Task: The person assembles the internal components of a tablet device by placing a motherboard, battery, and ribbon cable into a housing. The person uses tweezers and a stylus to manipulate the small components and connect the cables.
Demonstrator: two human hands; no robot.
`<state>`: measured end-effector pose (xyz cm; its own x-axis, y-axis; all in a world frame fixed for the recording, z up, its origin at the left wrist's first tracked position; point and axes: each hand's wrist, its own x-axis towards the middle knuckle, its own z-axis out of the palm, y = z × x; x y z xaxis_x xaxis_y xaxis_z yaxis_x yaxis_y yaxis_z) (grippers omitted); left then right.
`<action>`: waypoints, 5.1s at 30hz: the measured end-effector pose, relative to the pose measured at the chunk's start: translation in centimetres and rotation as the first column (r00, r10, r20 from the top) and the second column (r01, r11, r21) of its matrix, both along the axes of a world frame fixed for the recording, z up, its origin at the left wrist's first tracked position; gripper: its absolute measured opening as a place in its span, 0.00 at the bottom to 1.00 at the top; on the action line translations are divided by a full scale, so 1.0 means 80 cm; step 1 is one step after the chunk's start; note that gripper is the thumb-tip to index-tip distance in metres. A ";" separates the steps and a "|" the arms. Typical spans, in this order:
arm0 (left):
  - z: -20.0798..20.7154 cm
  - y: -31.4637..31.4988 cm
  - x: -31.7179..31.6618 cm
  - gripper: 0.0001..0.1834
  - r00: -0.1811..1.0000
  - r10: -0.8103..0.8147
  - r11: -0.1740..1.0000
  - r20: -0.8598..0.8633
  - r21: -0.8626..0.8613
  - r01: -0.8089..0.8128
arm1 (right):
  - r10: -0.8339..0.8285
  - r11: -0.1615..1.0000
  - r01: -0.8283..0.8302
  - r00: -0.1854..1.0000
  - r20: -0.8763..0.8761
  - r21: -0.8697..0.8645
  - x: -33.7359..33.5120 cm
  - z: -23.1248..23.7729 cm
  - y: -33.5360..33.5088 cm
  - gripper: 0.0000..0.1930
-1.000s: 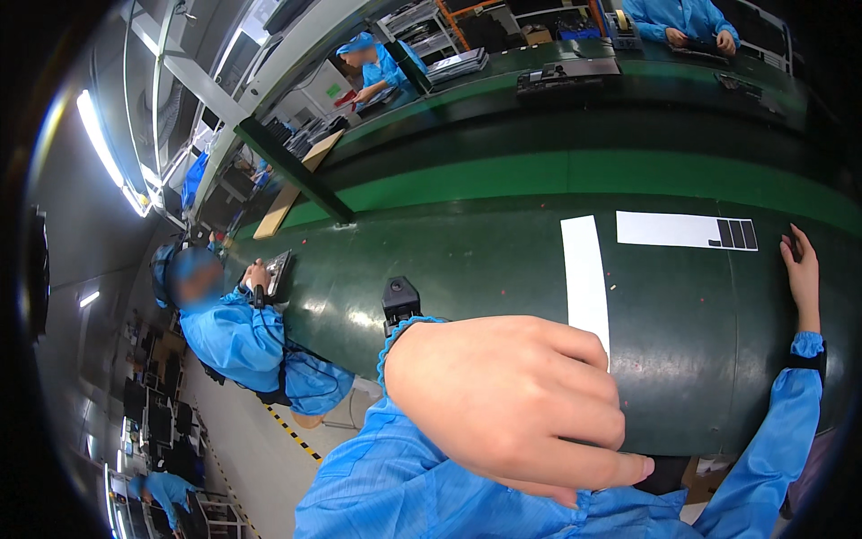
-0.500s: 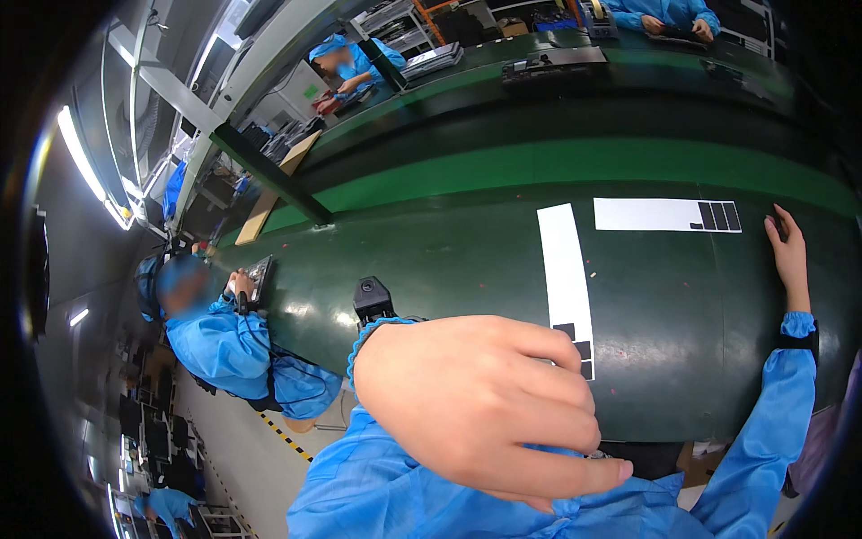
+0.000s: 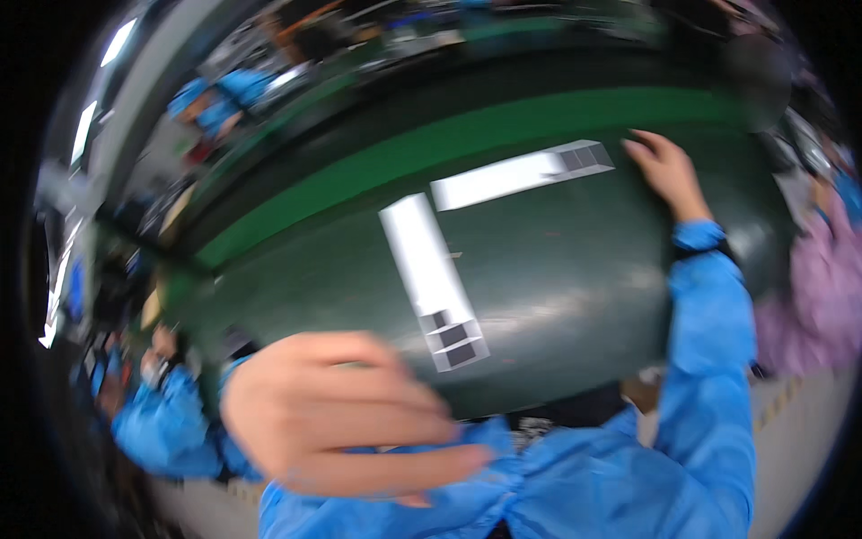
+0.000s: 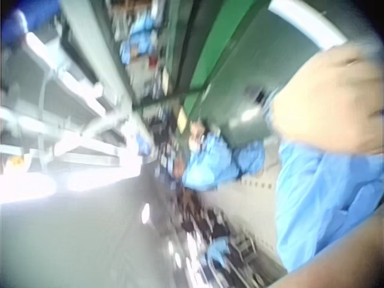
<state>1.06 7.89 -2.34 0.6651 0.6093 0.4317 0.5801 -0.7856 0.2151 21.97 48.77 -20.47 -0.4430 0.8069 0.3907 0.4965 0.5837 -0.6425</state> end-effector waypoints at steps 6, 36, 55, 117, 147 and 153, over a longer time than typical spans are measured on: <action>0.040 -0.004 -0.010 0.17 0.999 0.053 0.988 -0.013 -0.146 -0.054 | 0.090 0.993 -0.106 0.966 -0.243 -0.054 -0.051 -0.030 0.018 0.18; -0.187 0.061 -0.053 0.26 0.487 0.868 0.475 0.095 -0.441 -0.761 | -0.126 0.903 0.067 0.985 0.114 0.425 -0.070 -0.042 0.168 0.25; -0.219 0.085 -0.059 0.22 0.410 0.911 0.362 -0.050 -0.382 -0.850 | -0.189 0.945 0.125 0.963 0.192 0.303 -0.069 -0.016 0.294 0.21; -0.216 0.254 -0.091 0.28 0.746 0.644 0.653 -0.168 -0.387 -0.651 | 0.283 0.803 -0.366 0.929 -0.238 -0.471 -0.110 -0.002 -0.037 0.20; -0.223 0.255 -0.090 0.26 0.730 0.669 0.734 -0.140 -0.026 -0.678 | 0.242 0.728 -0.485 0.843 -0.481 -0.484 -0.062 0.029 -0.053 0.14; -0.170 0.235 -0.040 0.13 0.528 0.805 0.573 0.271 -0.590 -0.569 | 0.230 0.668 -0.487 0.854 -0.467 -0.562 -0.033 0.018 -0.110 0.14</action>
<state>-2.17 26.72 -15.96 -0.2674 0.9520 0.1491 0.6179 0.0507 0.7846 19.32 39.95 -19.05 -0.7001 0.7137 0.0201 0.0223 0.0500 -0.9985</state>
